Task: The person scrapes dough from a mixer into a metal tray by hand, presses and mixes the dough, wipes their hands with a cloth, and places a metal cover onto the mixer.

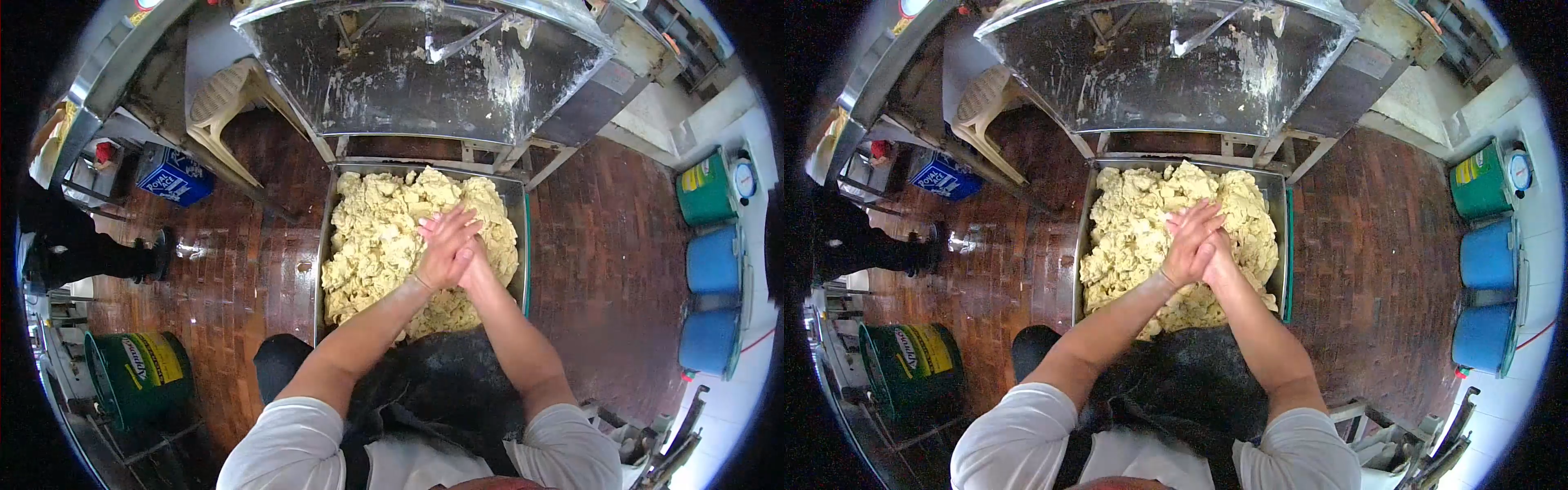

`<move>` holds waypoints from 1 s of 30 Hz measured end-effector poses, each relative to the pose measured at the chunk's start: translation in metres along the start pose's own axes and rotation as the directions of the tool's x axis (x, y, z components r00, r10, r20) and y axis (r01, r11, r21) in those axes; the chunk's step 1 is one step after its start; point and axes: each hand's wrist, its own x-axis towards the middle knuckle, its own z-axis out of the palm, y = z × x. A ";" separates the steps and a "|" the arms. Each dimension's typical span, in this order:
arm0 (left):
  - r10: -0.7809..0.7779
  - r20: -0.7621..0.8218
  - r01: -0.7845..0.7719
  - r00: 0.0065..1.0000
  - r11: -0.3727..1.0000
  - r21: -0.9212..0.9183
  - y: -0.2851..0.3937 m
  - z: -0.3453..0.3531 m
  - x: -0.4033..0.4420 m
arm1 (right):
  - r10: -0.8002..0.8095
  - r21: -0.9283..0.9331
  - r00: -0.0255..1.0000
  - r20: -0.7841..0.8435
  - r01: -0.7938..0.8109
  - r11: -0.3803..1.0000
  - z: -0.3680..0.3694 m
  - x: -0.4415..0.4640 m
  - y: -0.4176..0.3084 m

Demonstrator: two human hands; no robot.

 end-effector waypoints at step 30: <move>0.512 -0.344 -0.146 0.787 0.697 0.702 0.001 -0.302 0.356 | -0.806 -0.455 0.468 0.364 -0.666 -0.592 0.102 0.001 -0.672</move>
